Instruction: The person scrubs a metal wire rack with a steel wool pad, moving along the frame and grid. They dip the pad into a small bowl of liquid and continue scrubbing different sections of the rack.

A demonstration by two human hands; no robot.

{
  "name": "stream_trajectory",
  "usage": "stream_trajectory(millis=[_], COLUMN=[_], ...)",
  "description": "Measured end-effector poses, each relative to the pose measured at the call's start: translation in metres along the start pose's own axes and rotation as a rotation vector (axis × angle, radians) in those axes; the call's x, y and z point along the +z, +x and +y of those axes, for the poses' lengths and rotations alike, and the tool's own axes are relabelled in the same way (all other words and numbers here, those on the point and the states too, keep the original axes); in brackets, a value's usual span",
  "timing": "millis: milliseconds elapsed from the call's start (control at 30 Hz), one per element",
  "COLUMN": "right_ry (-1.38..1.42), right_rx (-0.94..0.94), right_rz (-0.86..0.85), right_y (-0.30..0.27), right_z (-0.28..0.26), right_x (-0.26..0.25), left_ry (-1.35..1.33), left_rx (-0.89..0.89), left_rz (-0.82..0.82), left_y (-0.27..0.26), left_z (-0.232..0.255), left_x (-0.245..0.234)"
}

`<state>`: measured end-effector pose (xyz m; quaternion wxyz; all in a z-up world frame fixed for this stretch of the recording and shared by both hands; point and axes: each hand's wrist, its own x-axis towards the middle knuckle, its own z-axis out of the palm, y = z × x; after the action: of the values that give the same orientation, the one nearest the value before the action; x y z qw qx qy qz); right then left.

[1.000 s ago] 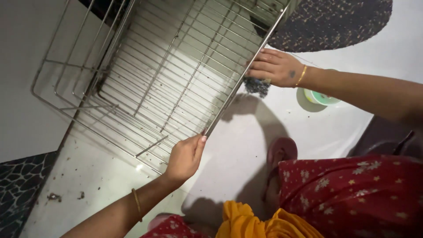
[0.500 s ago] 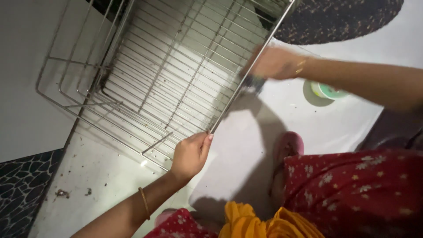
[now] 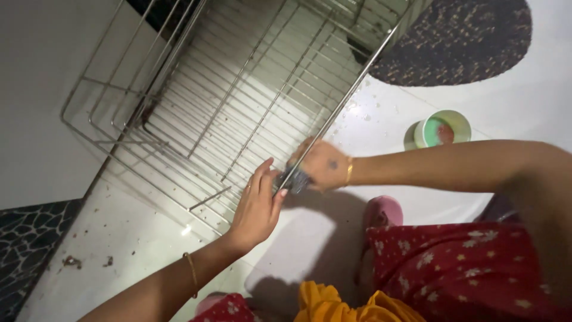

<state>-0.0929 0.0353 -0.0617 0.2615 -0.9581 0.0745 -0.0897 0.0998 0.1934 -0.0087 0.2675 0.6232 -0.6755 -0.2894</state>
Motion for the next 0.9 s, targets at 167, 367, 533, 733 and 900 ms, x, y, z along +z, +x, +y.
stream_trajectory(millis=[167, 367, 533, 733, 900], right_ry=[-0.118, -0.726, -0.360, -0.290, -0.381], right_rx=[-0.336, -0.174, -0.368, -0.622, -0.762], right_rz=[0.121, 0.131, 0.228, 0.056, 0.070], right_y=[-0.010, -0.062, -0.043, -0.013, -0.036], right_z=[0.083, 0.155, 0.114, 0.045, 0.082], right_x=[-0.031, -0.139, -0.069, -0.012, -0.027], left_ry=[-0.069, -0.235, -0.517, -0.405, -0.254], left_rx=[0.027, -0.216, -0.180, -0.431, -0.291], left_rz=[-0.068, -0.224, -0.188, -0.250, -0.104], left_y=[-0.004, -0.006, 0.002, 0.016, 0.013], left_z=[-0.003, -0.008, -0.015, -0.001, 0.005], left_x=[0.000, 0.004, 0.012, 0.002, 0.000])
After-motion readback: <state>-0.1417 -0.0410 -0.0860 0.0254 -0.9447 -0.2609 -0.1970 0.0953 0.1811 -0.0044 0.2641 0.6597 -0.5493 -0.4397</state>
